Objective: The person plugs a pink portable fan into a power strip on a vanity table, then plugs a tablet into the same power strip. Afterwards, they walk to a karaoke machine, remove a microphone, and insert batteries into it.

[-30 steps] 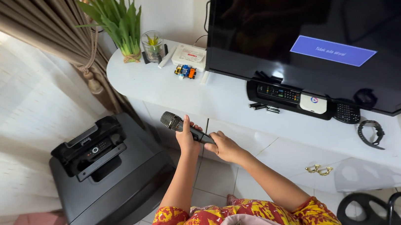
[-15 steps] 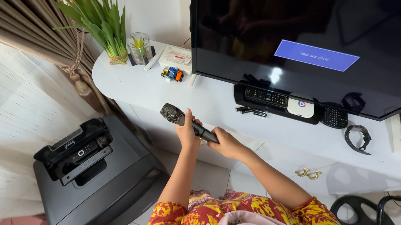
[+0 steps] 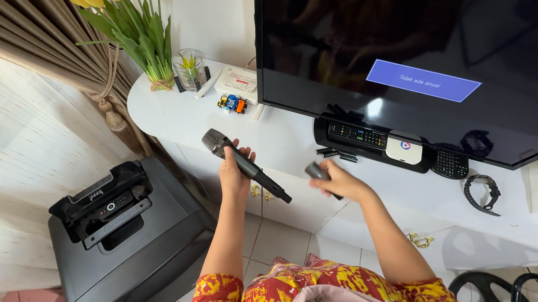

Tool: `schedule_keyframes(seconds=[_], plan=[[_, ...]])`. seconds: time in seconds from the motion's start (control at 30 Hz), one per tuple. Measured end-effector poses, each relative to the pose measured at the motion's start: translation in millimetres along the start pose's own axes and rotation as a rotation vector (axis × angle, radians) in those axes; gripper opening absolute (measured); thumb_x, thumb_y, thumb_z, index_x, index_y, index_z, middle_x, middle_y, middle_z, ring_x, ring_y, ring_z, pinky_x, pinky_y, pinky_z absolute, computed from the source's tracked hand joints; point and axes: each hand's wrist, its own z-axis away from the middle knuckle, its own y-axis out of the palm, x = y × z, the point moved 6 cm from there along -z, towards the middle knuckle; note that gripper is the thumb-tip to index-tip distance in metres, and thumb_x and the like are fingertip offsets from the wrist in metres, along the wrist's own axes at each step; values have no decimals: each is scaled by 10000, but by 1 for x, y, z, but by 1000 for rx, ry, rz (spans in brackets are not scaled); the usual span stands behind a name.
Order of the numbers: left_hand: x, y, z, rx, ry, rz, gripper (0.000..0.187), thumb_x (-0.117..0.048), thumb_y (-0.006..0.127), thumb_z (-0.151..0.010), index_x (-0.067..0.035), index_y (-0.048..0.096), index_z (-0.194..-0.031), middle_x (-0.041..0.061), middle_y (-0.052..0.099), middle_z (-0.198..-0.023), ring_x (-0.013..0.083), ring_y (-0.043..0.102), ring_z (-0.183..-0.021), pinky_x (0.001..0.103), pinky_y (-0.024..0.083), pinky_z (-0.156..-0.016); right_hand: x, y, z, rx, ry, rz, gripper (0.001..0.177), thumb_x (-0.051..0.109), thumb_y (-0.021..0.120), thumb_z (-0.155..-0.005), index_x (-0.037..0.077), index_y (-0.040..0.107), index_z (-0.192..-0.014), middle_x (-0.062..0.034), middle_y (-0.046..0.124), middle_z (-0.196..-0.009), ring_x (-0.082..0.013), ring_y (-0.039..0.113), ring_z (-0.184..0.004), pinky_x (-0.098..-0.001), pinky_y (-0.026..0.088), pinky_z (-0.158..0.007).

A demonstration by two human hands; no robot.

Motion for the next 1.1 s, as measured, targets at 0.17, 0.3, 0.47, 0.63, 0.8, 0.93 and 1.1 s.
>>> schedule_keyframes(seconds=[0.17, 0.3, 0.47, 0.63, 0.8, 0.93, 1.1], plan=[[23, -2, 2, 109, -120, 94, 327, -281, 698, -1021, -34, 566, -1189, 75, 584, -962, 272, 627, -1136, 511, 532, -1091, 19, 4, -25, 0, -179, -512, 428, 130, 648, -863, 23, 476, -1240, -83, 701, -1030, -156, 691, -830, -332, 599, -748], [36, 6, 16, 137, -216, 72, 292, -284, 710, -911, -44, 596, -1032, 112, 678, -1272, 308, 642, -1225, 571, 515, -1084, 50, 28, -44, -125, -322, -404, 395, 114, 727, -872, 14, 590, -1229, -91, 684, -1057, -164, 708, -880, -312, 604, -771], [40, 23, 32, 260, -267, 26, 380, -345, 703, -918, -64, 648, -1169, 25, 568, -1397, 298, 573, -1218, 574, 498, -1028, 75, 65, -53, -178, -378, -352, 380, 67, 788, -859, -48, 584, -1159, -128, 722, -1033, -179, 741, -905, -298, 633, -758], [32, 23, 31, 262, -215, -68, 448, -348, 700, -941, -48, 632, -1267, 80, 607, -1323, 282, 582, -1204, 474, 516, -1010, 93, 75, -37, -229, -493, -75, 248, 129, 759, -920, -9, 678, -1110, -91, 739, -1034, -146, 715, -888, -308, 601, -772], [18, 23, 28, 116, -117, -36, 362, -237, 735, -873, -31, 574, -1124, 93, 588, -1176, 259, 617, -1205, 552, 574, -982, 98, 61, -1, -260, -582, 105, 251, 136, 826, -848, -3, 709, -1021, -93, 699, -953, -162, 683, -841, -311, 584, -731], [9, 27, 27, 45, -58, -33, 280, -185, 721, -877, -62, 548, -1059, 64, 561, -1141, 210, 592, -1166, 562, 580, -985, 78, 63, 20, -170, -328, 181, 273, 156, 880, -758, 0, 745, -936, -73, 726, -816, -173, 679, -722, -296, 563, -671], [9, 31, 25, 54, -13, 6, 247, -156, 714, -896, -58, 549, -1052, 59, 536, -1116, 191, 582, -1130, 545, 588, -987, 83, 65, 22, -158, -346, 368, 203, 163, 829, -786, -1, 751, -876, -100, 703, -825, -221, 683, -705, -336, 546, -653]])
